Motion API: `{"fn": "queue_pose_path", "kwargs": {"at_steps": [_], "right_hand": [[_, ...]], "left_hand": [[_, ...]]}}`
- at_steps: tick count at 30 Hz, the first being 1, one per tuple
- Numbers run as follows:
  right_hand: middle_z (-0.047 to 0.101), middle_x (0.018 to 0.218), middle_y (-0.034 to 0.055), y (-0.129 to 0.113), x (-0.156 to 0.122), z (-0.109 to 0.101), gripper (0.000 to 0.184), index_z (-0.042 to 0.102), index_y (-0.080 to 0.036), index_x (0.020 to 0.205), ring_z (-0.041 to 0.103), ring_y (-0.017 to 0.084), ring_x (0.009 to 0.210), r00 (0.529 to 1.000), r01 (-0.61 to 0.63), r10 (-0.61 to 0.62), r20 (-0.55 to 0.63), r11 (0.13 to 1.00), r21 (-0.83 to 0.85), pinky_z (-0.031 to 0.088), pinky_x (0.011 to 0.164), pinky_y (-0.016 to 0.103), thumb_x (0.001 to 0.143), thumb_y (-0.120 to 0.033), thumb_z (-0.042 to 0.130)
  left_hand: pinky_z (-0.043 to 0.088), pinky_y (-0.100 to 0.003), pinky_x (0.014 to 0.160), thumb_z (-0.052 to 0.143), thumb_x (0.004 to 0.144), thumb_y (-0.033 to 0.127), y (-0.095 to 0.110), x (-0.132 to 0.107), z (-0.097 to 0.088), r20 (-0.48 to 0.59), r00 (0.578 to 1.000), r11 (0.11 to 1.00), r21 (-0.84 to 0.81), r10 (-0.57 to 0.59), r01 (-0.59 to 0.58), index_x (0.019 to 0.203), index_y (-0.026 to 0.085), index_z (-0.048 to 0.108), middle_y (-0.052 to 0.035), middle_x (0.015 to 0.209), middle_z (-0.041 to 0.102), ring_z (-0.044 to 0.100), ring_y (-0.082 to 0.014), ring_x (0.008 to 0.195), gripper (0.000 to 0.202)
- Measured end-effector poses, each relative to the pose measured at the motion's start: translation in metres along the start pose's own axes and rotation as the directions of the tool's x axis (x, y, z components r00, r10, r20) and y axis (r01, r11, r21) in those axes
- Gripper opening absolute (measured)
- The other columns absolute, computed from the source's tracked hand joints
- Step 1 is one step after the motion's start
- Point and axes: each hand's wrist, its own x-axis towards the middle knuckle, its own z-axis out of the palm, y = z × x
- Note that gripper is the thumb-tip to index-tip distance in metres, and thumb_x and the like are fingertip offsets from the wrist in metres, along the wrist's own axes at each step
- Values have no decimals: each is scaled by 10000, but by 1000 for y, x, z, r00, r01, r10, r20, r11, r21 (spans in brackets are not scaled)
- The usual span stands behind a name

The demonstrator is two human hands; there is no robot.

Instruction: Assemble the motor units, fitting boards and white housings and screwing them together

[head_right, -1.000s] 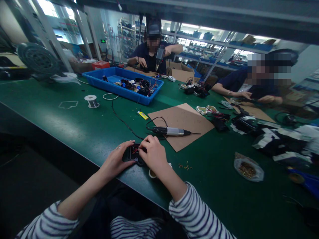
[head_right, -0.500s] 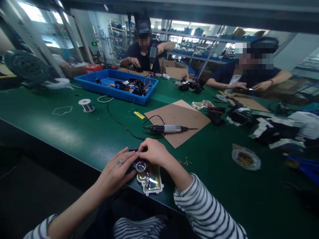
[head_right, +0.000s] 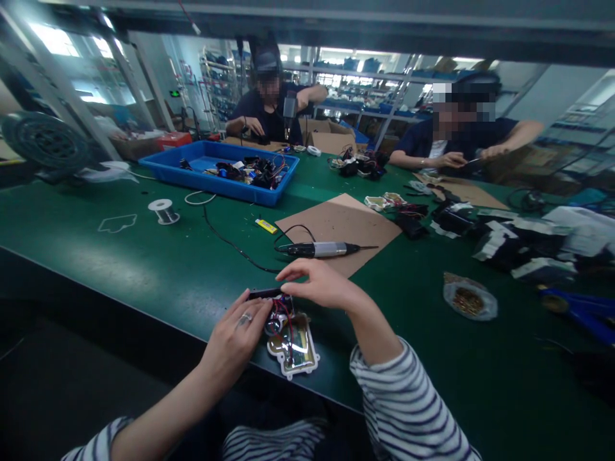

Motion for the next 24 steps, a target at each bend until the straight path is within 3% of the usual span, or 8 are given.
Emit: {"fn": "queue_pose_path", "kwargs": {"at_steps": [3, 6, 9, 12, 15, 18, 21, 24], "right_hand": [[570, 1042, 37, -9, -22, 5, 197, 631, -196, 856, 540, 179, 955, 978, -96, 58, -202, 979, -181, 440, 805, 328, 748, -360, 638], [553, 1028, 47, -20, -40, 34, 411, 600, -189, 894, 539, 219, 904, 948, -189, 66, -311, 903, -385, 449, 747, 358, 592, -426, 746], [560, 938, 60, -24, -51, 60, 300, 586, -176, 867, 537, 223, 875, 920, -218, 30, -391, 868, -446, 448, 695, 331, 646, -337, 708], [576, 852, 44, -19, -57, 70, 183, 574, -186, 868, 555, 192, 782, 911, -236, 44, -409, 870, -433, 424, 634, 293, 721, -271, 643], [572, 736, 26, -11, -64, 69, 90, 564, -184, 762, 539, 188, 679, 913, -297, 111, -392, 840, -454, 378, 587, 301, 739, -255, 614], [567, 706, 19, -3, -71, 63, 129, 556, -185, 665, 527, 180, 683, 928, -261, 127, -349, 892, -369, 371, 607, 302, 780, -238, 575], [587, 799, 32, 1, -72, 44, 118, 618, -199, 762, 530, 178, 766, 910, -185, 42, -412, 932, -313, 389, 664, 307, 835, -249, 539], [592, 888, 53, -4, -58, 18, 127, 654, -204, 844, 517, 193, 840, 927, -58, -130, -353, 877, -476, 388, 719, 328, 851, -233, 530]], "left_hand": [[470, -431, 915, 333, 872, 51, 3, 1, 1, 14, 1000, 999, 40, -9, 8, 1067, 19, 555, -128, 918, 611, 585, -197, 892, 298], [472, -433, 908, 306, 881, 65, 4, 1, 3, 17, 1000, 999, 45, -12, 11, 1068, 13, 559, -134, 902, 601, 582, -195, 872, 319], [471, -439, 907, 301, 891, 90, 3, 0, 4, 8, 1000, 1000, 17, -12, 12, 1075, 14, 559, -131, 889, 592, 577, -197, 868, 327], [465, -440, 915, 313, 889, 88, 2, -2, 5, 4, 1000, 1000, 12, -23, 23, 1084, 26, 557, -125, 893, 589, 573, -193, 878, 319], [464, -435, 918, 311, 888, 80, 2, -2, 5, 10, 1000, 1000, 10, -21, 21, 1088, 37, 555, -122, 903, 587, 569, -186, 885, 318], [471, -435, 909, 303, 891, 81, 2, -2, 4, -1, 1000, 1000, -10, -13, 13, 1104, 37, 545, -125, 913, 584, 567, -188, 889, 326], [473, -437, 905, 310, 887, 75, 0, -2, 4, -18, 1000, 1000, -27, -13, 12, 1105, 43, 546, -117, 899, 578, 565, -185, 875, 323], [468, -433, 912, 331, 876, 69, 0, -3, 5, -9, 1000, 999, -41, -17, 17, 1116, 53, 540, -111, 890, 569, 560, -178, 873, 318]]}}
